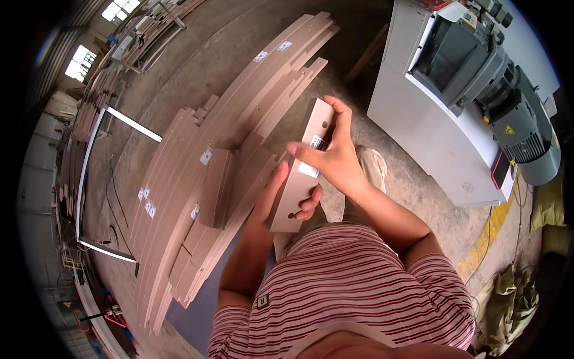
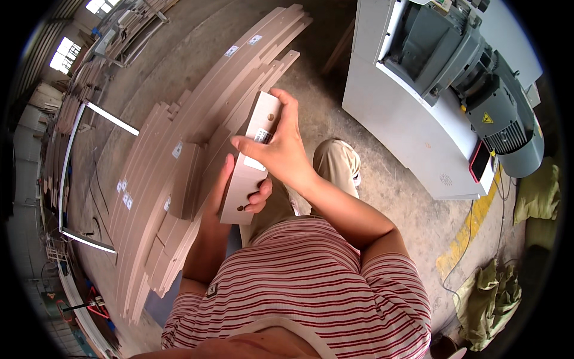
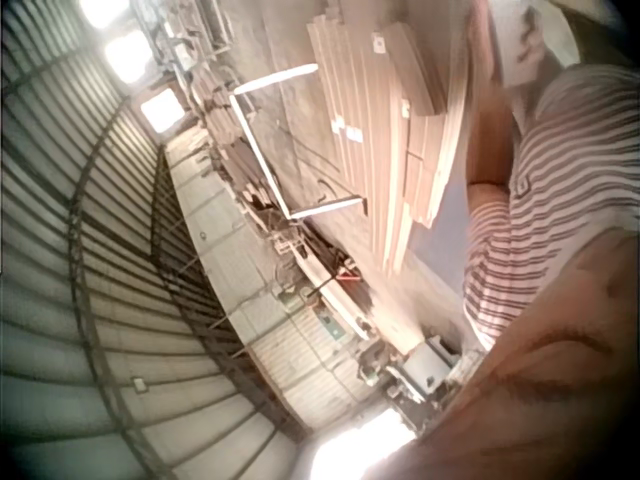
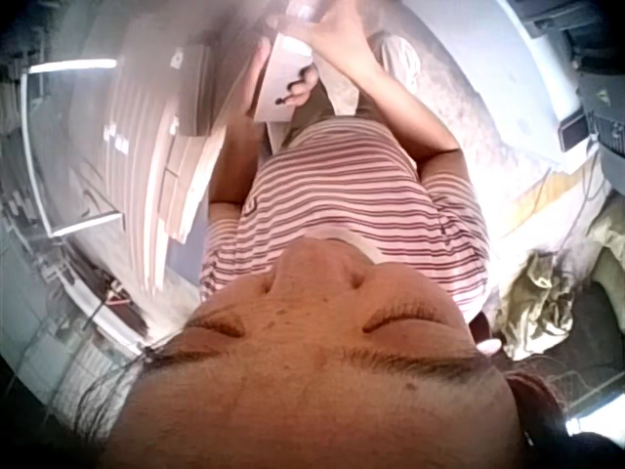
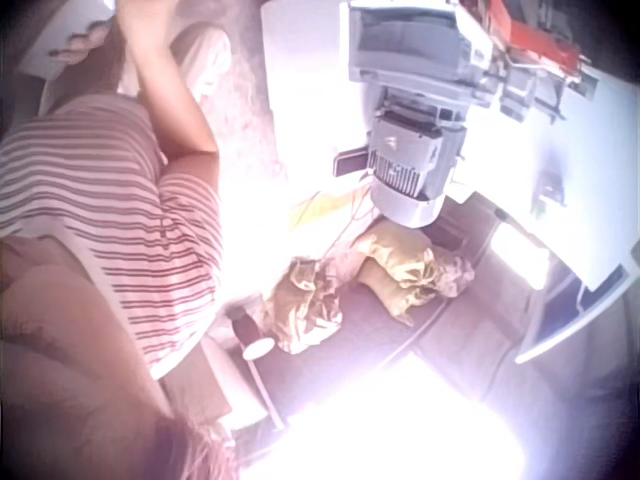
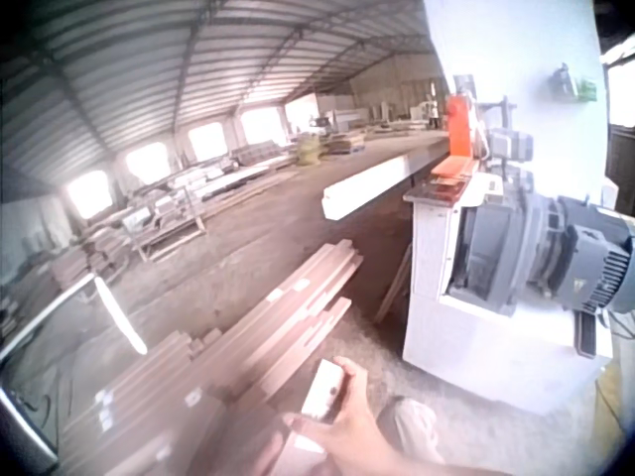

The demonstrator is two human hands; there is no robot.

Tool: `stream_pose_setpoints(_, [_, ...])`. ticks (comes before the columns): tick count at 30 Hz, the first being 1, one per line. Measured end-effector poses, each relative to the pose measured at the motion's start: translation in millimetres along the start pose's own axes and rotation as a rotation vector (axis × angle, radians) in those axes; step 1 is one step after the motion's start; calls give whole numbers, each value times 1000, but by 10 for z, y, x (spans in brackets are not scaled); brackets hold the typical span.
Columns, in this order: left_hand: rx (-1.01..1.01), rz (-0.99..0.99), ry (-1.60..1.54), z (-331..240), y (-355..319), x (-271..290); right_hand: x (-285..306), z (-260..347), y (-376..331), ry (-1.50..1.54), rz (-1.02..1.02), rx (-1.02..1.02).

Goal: The person repeatedly picks up long wooden planks from a pile on the floor, moves them toward a nearby machine, and then returns them to the pile. The person handles the planks one at a time, often turning them over and shifting their position.

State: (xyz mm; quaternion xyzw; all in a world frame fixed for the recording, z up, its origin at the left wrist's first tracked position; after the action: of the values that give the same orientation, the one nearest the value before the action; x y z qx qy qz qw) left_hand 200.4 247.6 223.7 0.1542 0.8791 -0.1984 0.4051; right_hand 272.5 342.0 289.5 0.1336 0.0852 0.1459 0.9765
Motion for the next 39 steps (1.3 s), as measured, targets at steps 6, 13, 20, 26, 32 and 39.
stream_pose_setpoints(6, [-146, -240, 273, -174, -127, 578, 49, -275, 199, 71, 88, -62])
stream_pose_setpoints(13, [-486, -1201, 1913, -1385, -1536, 1592, 1407, 907, 1392, -929, -420, 813])
stream_pose_setpoints(20, [-296, -1357, 1985, -1199, -1713, 2301, 3290, 1281, 2749, -1482, -933, 570])
stream_pose_setpoints(26, [-248, -1234, 1919, -1219, -1755, 2223, 3109, 1233, 3413, -1570, -682, 604])
stream_pose_setpoints(32, [-240, -1286, 1822, -1279, -1746, 2403, 2931, 614, 4379, -1942, -237, 415])
stream_pose_setpoints(39, [-47, -1082, 1527, -1395, -1776, 2384, 3157, 120, 5322, -2109, -191, -168])
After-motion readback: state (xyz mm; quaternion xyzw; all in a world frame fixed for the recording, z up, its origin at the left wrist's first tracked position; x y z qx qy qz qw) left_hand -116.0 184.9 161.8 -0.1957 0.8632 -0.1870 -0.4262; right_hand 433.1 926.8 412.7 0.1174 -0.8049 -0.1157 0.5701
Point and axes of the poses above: each hand's wrist, its own y-axis towards the middle knuckle, its own x-axis out of the back of the hand, z = x × y, the point moved 10 cm from there along y, towards the middle knuckle
